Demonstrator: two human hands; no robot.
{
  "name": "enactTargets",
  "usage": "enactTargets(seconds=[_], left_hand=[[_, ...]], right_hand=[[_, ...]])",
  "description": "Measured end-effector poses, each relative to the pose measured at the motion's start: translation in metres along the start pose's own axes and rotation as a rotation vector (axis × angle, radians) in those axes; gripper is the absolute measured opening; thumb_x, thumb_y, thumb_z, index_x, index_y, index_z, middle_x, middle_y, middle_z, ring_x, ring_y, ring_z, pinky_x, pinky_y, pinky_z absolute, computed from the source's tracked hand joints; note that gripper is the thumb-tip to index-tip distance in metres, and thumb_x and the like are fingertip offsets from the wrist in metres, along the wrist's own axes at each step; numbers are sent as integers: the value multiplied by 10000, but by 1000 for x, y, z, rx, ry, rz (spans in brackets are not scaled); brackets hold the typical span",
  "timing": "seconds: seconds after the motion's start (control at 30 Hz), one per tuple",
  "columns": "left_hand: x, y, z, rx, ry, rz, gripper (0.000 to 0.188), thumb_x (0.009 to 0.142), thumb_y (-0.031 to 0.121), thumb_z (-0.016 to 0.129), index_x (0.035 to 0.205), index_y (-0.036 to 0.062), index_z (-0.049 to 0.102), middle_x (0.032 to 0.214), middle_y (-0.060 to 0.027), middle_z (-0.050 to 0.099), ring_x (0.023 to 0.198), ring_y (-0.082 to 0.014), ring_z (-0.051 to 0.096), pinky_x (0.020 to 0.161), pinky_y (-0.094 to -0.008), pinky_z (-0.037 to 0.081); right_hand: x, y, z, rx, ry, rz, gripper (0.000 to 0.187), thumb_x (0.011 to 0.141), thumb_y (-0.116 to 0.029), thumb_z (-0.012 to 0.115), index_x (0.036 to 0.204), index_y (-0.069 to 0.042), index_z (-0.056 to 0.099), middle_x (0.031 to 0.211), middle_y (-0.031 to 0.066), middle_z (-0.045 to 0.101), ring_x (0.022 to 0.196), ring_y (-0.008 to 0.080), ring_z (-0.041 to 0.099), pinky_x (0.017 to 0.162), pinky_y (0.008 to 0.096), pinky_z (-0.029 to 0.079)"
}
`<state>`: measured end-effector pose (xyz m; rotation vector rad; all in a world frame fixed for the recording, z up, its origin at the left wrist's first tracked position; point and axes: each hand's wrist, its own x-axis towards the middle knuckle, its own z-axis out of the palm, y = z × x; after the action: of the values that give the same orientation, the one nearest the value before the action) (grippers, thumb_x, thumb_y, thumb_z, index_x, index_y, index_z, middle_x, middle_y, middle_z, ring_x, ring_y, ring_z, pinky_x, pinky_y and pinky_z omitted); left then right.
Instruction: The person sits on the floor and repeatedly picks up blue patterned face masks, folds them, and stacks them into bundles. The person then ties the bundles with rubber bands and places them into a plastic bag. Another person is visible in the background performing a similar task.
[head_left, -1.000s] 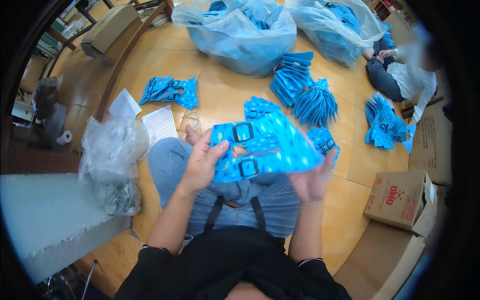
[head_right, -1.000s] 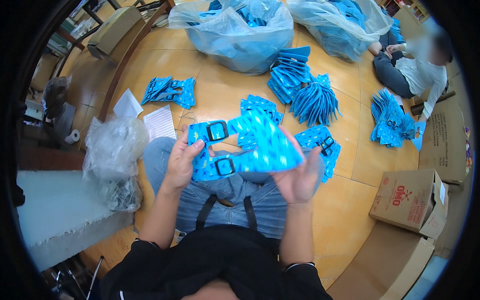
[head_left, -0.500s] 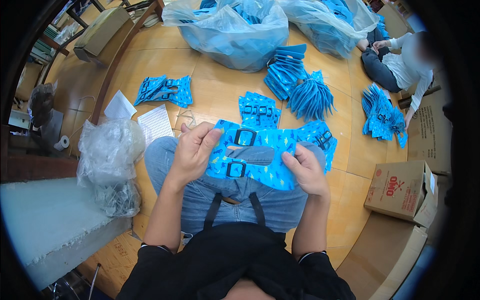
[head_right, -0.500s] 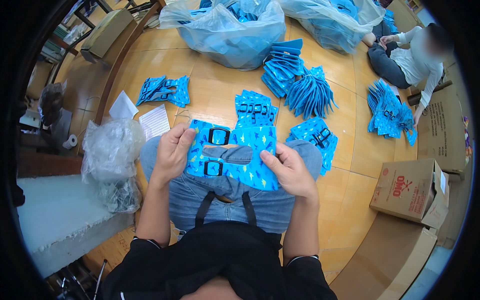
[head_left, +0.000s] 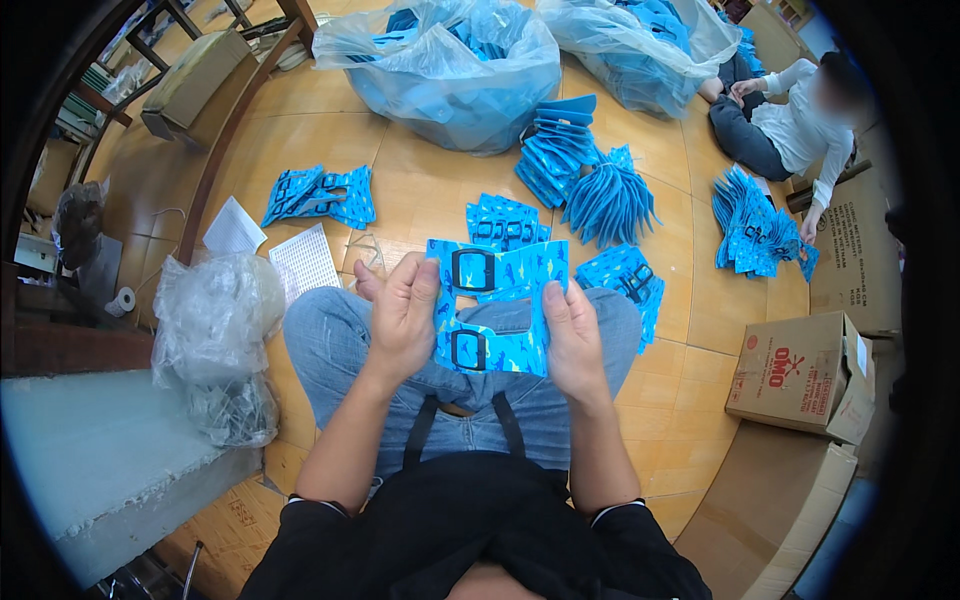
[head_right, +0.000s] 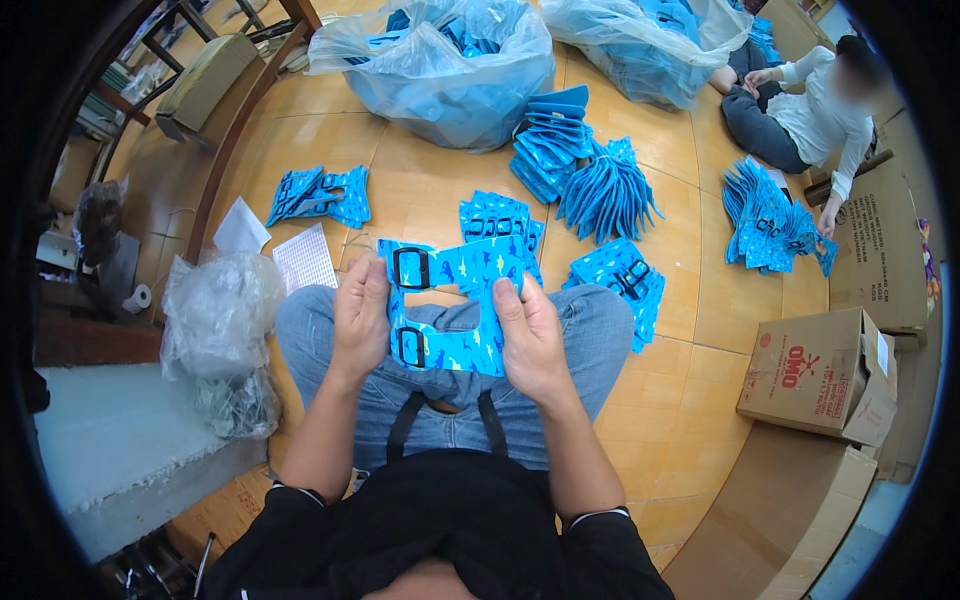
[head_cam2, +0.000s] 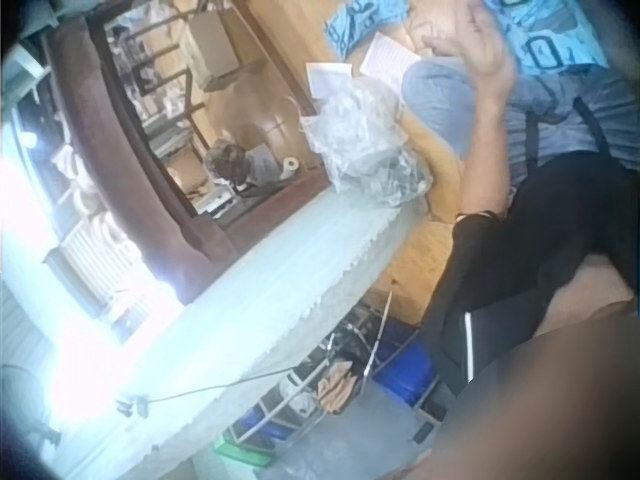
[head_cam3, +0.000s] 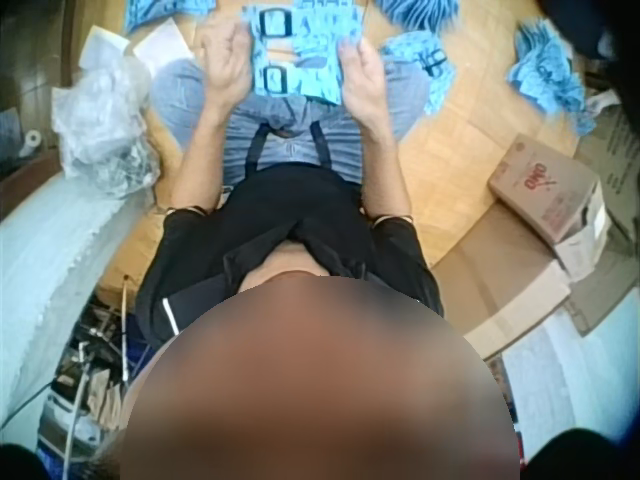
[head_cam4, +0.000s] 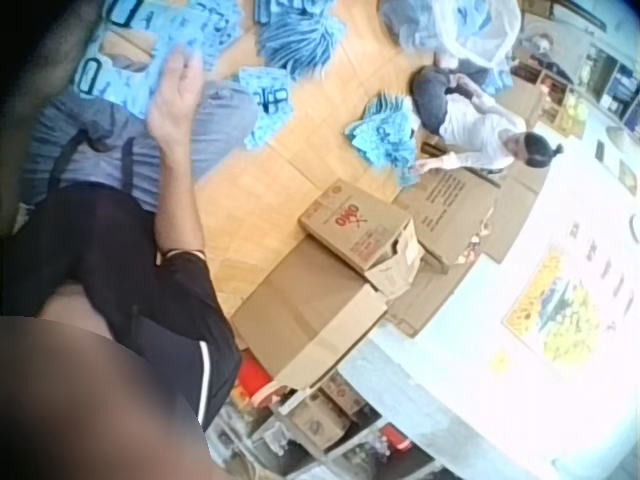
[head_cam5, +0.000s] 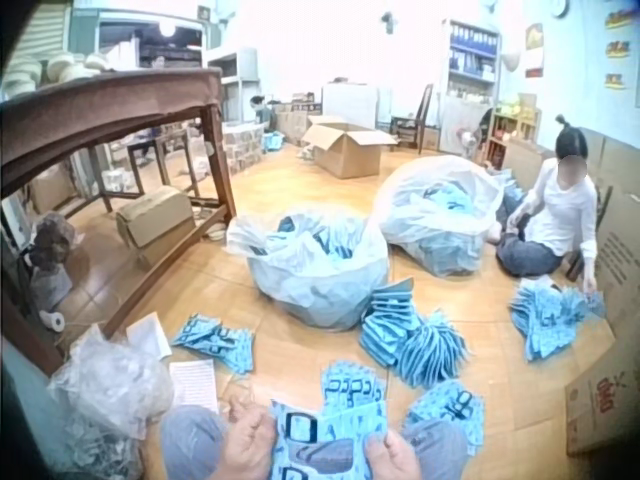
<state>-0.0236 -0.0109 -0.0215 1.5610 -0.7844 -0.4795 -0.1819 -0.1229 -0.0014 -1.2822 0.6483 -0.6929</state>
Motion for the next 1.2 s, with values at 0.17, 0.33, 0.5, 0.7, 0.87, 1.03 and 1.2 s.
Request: enactTargets(seconds=[0.17, 0.33, 0.5, 0.7, 0.87, 1.03, 1.2], left_hand=[[4, -9, -12, -63, -41, -55, 304, 981, 309, 480, 878, 58, 617, 686, 54, 529, 733, -48, 507, 1090, -496, -84], [9, -14, -10, -102, -5, -54, 277, 970, 289, 518, 883, 45, 615, 678, 64, 532, 692, -27, 474, 1023, -365, 182], [8, -8, -12, -275, -56, -102, 198, 963, 203, 536, 997, 17, 595, 672, 67, 530, 631, -3, 438, 620, -159, 318], [6, 4, -17, -227, -111, -89, 185, 959, 157, 533, 1056, 12, 593, 710, 45, 564, 638, -7, 449, 647, -166, 346], [11, 12, -26, 141, -127, 234, 125, 889, 74, 587, 998, 36, 634, 971, -58, 644, 950, -163, 574, 872, -290, 405], [14, 15, -26, 231, -103, 361, 133, 849, 62, 607, 973, 47, 653, 1023, -91, 653, 1072, -262, 563, 942, -361, 389], [13, 15, -28, 199, -106, 313, 110, 859, 68, 607, 955, 42, 653, 1016, -87, 655, 1018, -256, 579, 924, -371, 391]], right_hand=[[9, -10, -27, -282, -16, -126, 291, 990, -306, 484, 854, -60, 559, 699, -85, 454, 608, 0, 357, 508, 193, 302], [12, 5, -29, 15, -17, 33, 292, 998, -300, 463, 842, -68, 544, 720, -91, 434, 642, -2, 353, 549, 184, 306], [9, 7, -41, 61, -76, 80, 288, 1006, -289, 443, 843, -69, 532, 754, -90, 433, 679, -5, 356, 588, 179, 314], [9, 6, -42, -16, -10, 57, 180, 979, -183, 504, 974, -20, 580, 825, -60, 519, 733, 10, 434, 646, 179, 369], [2, 0, -48, -48, -68, -87, 155, 934, -76, 563, 1073, -12, 585, 935, 4, 603, 834, 67, 531, 745, 216, 426], [2, 0, -48, -148, -15, -213, 147, 928, -63, 570, 1069, -27, 587, 930, 3, 597, 824, 75, 531, 738, 228, 431], [0, -4, -45, -100, -19, -181, 166, 941, -72, 551, 1093, -8, 563, 922, 17, 596, 828, 67, 534, 724, 213, 429]])
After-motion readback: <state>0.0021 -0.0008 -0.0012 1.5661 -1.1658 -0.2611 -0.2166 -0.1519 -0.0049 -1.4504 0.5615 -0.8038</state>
